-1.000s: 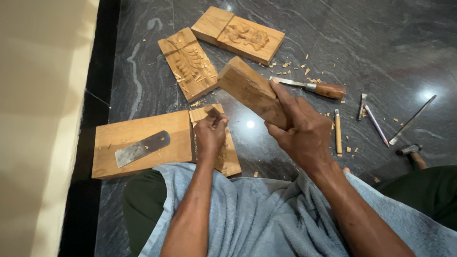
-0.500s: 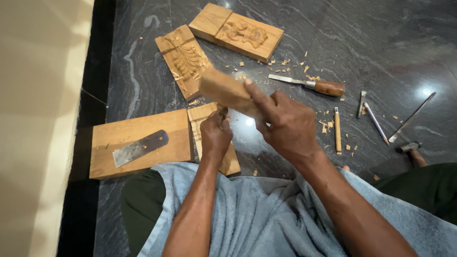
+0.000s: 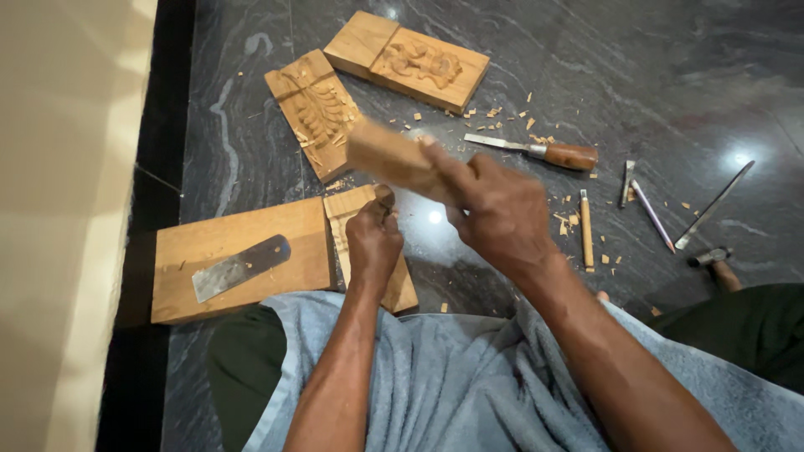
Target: The person sits on the floor and carves a decorative design into a rectangular wooden block using a chisel and a wooden mallet. They repeatedly strike the chisel to remove wood shavings and refine the pattern.
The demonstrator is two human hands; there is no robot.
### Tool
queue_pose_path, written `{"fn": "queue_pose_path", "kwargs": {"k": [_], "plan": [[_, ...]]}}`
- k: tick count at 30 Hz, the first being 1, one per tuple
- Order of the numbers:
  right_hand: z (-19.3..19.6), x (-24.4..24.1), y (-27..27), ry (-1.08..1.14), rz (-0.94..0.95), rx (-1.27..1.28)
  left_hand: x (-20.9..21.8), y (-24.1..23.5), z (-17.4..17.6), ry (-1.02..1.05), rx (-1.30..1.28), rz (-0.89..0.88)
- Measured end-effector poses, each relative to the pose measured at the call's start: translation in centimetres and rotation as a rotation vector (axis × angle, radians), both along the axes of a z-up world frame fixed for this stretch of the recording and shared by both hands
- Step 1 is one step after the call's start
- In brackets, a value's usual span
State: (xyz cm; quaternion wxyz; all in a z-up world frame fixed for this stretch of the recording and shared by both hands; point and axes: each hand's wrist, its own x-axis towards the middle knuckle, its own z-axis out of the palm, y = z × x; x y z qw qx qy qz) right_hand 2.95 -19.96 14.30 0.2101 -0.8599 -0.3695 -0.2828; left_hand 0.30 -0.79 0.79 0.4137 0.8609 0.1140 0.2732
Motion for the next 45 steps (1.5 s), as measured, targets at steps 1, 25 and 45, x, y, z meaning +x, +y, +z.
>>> {"fn": "queue_pose_path", "kwargs": {"k": [1, 25, 45], "plan": [[-0.2, -0.1, 0.0, 0.017, -0.011, 0.002, -0.2, 0.0, -0.2, 0.013, 0.008, 0.008], [-0.6, -1.7, -3.7, 0.366, -0.104, 0.416, -1.8, 1.0, 3.1, 0.134, -0.387, 0.032], [0.2, -1.8, -0.8, 0.163, -0.029, 0.317, -0.3, 0.8, -1.0, -0.020, -0.051, 0.006]]}}
